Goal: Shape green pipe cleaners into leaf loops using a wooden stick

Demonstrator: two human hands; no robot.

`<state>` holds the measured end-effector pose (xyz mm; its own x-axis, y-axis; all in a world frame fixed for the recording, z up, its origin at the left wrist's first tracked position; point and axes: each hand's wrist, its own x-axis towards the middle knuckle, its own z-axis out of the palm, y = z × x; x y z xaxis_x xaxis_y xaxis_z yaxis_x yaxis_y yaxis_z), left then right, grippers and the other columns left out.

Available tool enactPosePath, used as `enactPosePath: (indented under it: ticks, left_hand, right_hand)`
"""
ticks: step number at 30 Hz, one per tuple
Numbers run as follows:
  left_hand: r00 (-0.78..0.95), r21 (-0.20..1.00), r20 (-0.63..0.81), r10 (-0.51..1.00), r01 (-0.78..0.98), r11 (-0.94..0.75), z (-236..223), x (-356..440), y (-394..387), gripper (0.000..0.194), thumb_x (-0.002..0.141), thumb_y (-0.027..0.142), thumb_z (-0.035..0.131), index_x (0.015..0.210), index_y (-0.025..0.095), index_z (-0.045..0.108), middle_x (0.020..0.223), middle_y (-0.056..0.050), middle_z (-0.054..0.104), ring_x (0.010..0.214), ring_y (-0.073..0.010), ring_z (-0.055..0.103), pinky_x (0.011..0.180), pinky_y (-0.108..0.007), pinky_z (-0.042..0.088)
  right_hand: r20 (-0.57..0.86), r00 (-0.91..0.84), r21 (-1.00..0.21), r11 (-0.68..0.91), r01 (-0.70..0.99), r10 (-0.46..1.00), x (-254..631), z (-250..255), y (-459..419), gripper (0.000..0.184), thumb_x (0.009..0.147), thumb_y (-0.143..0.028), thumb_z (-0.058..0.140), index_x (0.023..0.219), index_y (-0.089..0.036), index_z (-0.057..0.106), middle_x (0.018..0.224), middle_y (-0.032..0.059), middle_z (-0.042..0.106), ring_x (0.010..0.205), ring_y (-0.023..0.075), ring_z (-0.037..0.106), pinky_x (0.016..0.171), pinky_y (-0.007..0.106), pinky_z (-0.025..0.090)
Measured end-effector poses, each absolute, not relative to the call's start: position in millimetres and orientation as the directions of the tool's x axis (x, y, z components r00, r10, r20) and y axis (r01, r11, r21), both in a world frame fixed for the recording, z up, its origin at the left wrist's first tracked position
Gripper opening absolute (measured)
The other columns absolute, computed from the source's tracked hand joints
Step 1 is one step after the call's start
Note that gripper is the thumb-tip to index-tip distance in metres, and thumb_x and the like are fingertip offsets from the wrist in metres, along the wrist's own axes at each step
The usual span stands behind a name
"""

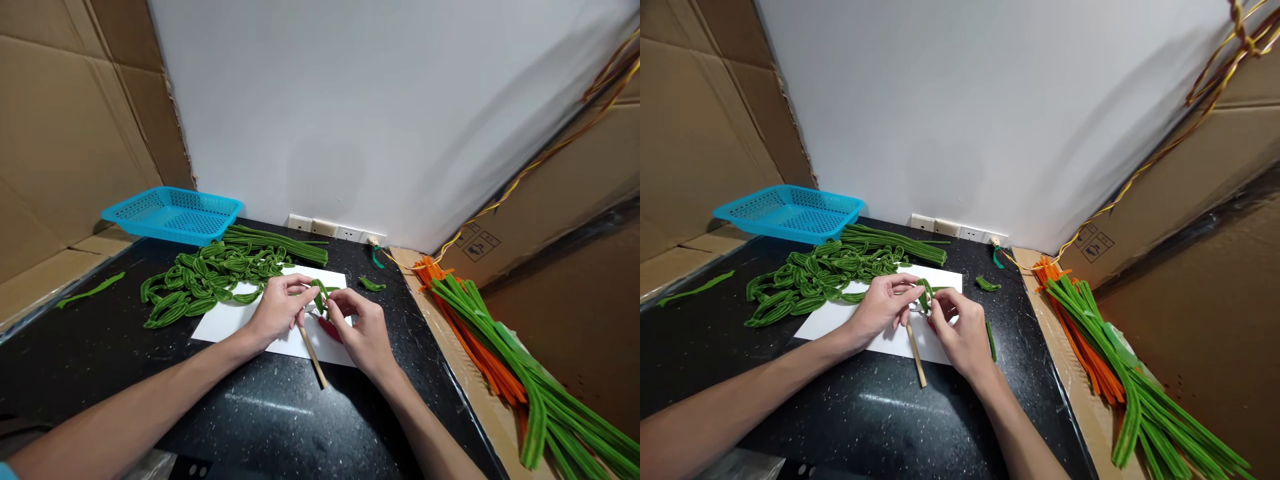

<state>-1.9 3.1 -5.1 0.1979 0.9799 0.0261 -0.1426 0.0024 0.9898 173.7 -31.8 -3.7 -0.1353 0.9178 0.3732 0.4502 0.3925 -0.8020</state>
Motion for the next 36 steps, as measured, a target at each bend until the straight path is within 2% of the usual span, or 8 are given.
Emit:
enactPosePath:
  ticks: [4,10,17,22,27,33,36]
  left_hand:
    - [0.228,0.989,0.038,0.973,-0.148,-0.003,-6,0,0,0.042,0.077,0.043,0.084,0.095,0.010,0.067,0.071,-0.001,0.068,0.034,-0.0061,0.053,0.028,-0.015,0.035]
    - [0.401,0.987,-0.042,0.915,-0.128,0.102,-17,9,-12,0.046,0.088,0.057,0.069,0.094,0.013,0.062,0.044,0.004,0.056,0.030,-0.0106,0.052,0.029,-0.015,0.040]
    - [0.417,0.976,-0.021,0.909,-0.188,0.109,-20,10,-13,0.049,0.086,0.059,0.073,0.102,0.014,0.060,0.053,0.003,0.062,0.035,-0.0126,0.058,0.029,-0.016,0.042]
    - [0.408,0.985,-0.018,0.913,-0.152,0.087,-14,10,-15,0.049,0.086,0.060,0.072,0.095,0.013,0.061,0.052,0.003,0.060,0.032,-0.0095,0.053,0.030,-0.016,0.040]
    - [0.430,0.984,-0.050,0.902,-0.133,0.118,-10,7,-13,0.044,0.089,0.057,0.069,0.093,0.014,0.059,0.057,0.002,0.064,0.030,-0.0084,0.051,0.030,-0.017,0.039]
    - [0.434,0.982,-0.018,0.901,-0.160,0.097,-17,7,-8,0.044,0.090,0.057,0.066,0.095,0.014,0.059,0.077,-0.003,0.069,0.039,-0.0087,0.059,0.030,-0.016,0.038]
    - [0.462,0.987,0.021,0.886,-0.152,0.056,-18,7,-8,0.043,0.091,0.057,0.065,0.098,0.015,0.058,0.077,-0.002,0.068,0.041,-0.0090,0.059,0.030,-0.016,0.038]
  right_hand:
    - [0.363,-0.137,-0.796,0.383,0.469,0.922,174,-3,-32,0.016,0.098,-0.031,0.061,0.088,-0.020,0.068,0.077,0.0018,0.072,0.065,0.0156,0.063,0.064,0.025,0.049]
    - [0.402,-0.128,-0.732,0.402,0.550,0.907,175,-6,-32,0.017,0.099,-0.029,0.056,0.086,-0.021,0.063,0.068,-0.0011,0.064,0.058,0.0148,0.055,0.058,0.026,0.042]
    - [0.457,-0.178,-0.573,0.441,0.690,0.872,180,-14,-32,0.016,0.102,-0.031,0.053,0.098,-0.022,0.064,0.073,0.0004,0.067,0.059,0.0155,0.060,0.062,0.027,0.043]
    - [0.436,-0.170,-0.561,0.415,0.716,0.884,182,-19,-30,0.019,0.106,-0.033,0.047,0.106,-0.022,0.064,0.080,0.0023,0.071,0.062,0.0168,0.065,0.062,0.027,0.044]
    - [0.404,-0.136,-0.592,0.372,0.715,0.905,180,-13,-30,0.021,0.105,-0.037,0.050,0.100,-0.023,0.064,0.076,0.0015,0.070,0.060,0.0168,0.063,0.061,0.027,0.043]
    - [0.376,-0.067,-0.741,0.343,0.577,0.924,180,-5,-27,0.026,0.101,-0.041,0.058,0.087,-0.021,0.069,0.079,0.0036,0.072,0.066,0.0178,0.062,0.063,0.028,0.045]
    - [0.338,-0.032,-0.811,0.308,0.497,0.941,182,-5,-25,0.029,0.098,-0.043,0.062,0.084,-0.019,0.070,0.073,0.0031,0.070,0.063,0.0171,0.058,0.059,0.027,0.043]
